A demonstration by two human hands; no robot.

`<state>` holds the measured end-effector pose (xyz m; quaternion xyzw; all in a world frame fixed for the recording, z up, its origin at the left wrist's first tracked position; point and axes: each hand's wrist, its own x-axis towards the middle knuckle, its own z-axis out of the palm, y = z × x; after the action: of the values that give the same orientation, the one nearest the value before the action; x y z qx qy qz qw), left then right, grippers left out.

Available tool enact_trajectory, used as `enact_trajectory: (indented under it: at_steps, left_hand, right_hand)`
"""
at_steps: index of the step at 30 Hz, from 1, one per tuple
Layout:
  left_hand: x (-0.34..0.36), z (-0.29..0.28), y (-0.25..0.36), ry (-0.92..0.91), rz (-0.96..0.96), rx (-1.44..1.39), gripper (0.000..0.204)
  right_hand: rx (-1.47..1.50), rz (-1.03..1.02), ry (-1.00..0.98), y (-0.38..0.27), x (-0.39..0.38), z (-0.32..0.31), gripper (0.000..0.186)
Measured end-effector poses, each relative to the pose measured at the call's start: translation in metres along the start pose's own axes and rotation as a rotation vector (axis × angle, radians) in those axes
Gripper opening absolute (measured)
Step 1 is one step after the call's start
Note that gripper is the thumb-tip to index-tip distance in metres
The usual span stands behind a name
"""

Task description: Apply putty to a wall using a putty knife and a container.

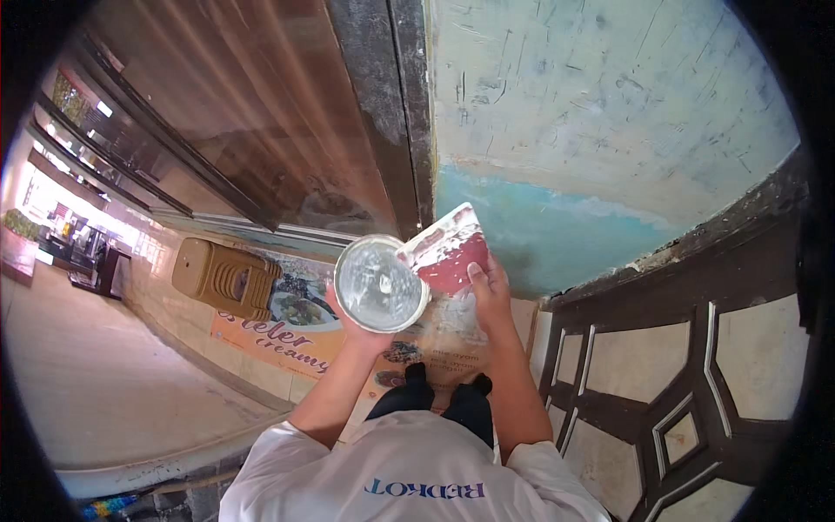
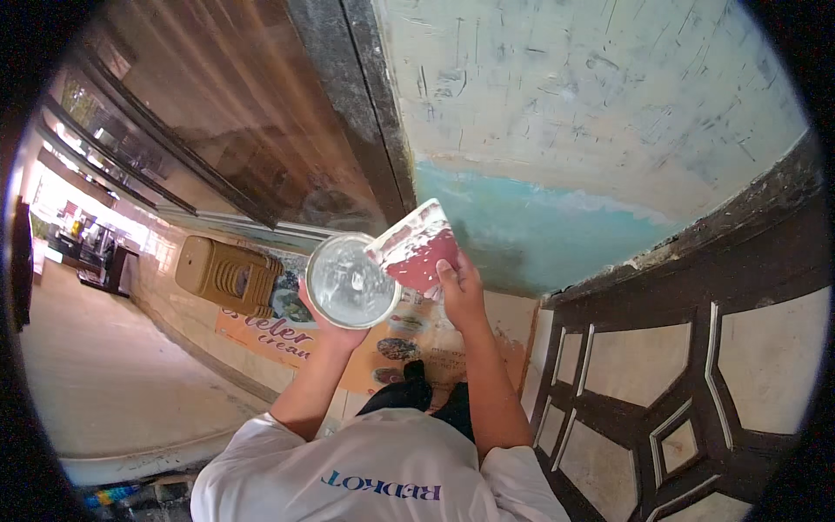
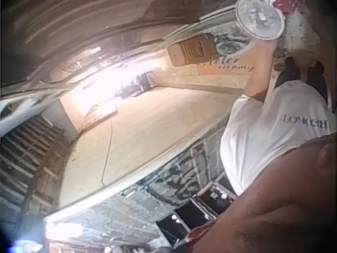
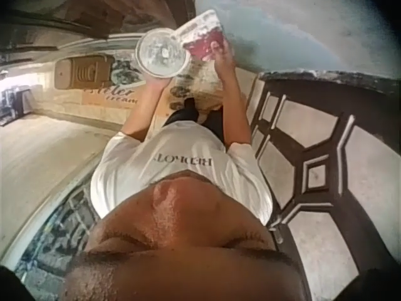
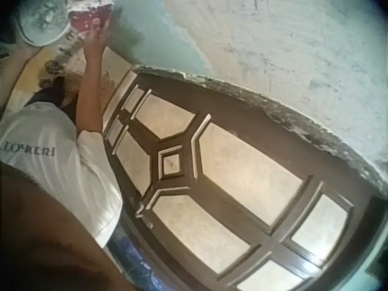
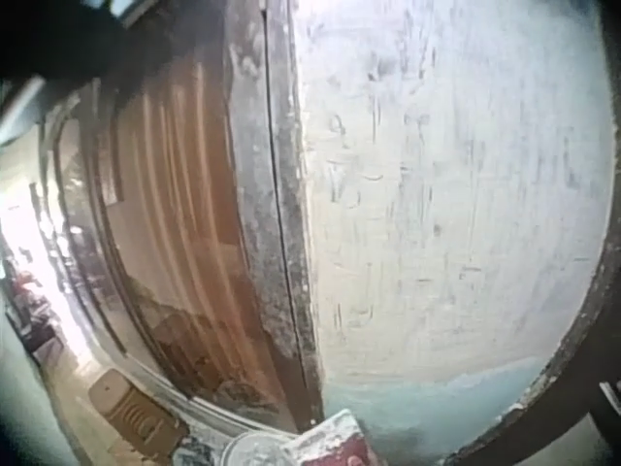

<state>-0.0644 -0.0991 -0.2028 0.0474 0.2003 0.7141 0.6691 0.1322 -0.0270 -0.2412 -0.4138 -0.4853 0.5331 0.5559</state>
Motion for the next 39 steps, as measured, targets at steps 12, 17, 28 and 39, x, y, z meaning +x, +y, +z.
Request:
enact_trajectory:
  at_steps: [12,17,28,39]
  left_hand:
    - [-0.001,0.062,0.008,0.001,0.214,0.201,0.085]
    - [0.008,0.053,0.007,0.062,0.243,0.239,0.088]
    - [0.016,0.017,0.017,0.062,0.07,0.178,0.09]
    - [0.001,0.01,0.03,-0.085,-0.065,-0.046,0.085]
  right_hand:
    - [-0.523,-0.37,-0.069,-0.091,-0.048,0.041,0.023]
    - [-0.487,-0.341,-0.186,-0.104,-0.056,0.05,0.024]
    - [0.219,0.25,-0.257,-0.054,-0.039,0.049,0.036]
    - [0.428,0.164,-0.286,-0.064,-0.034,0.035,0.042]
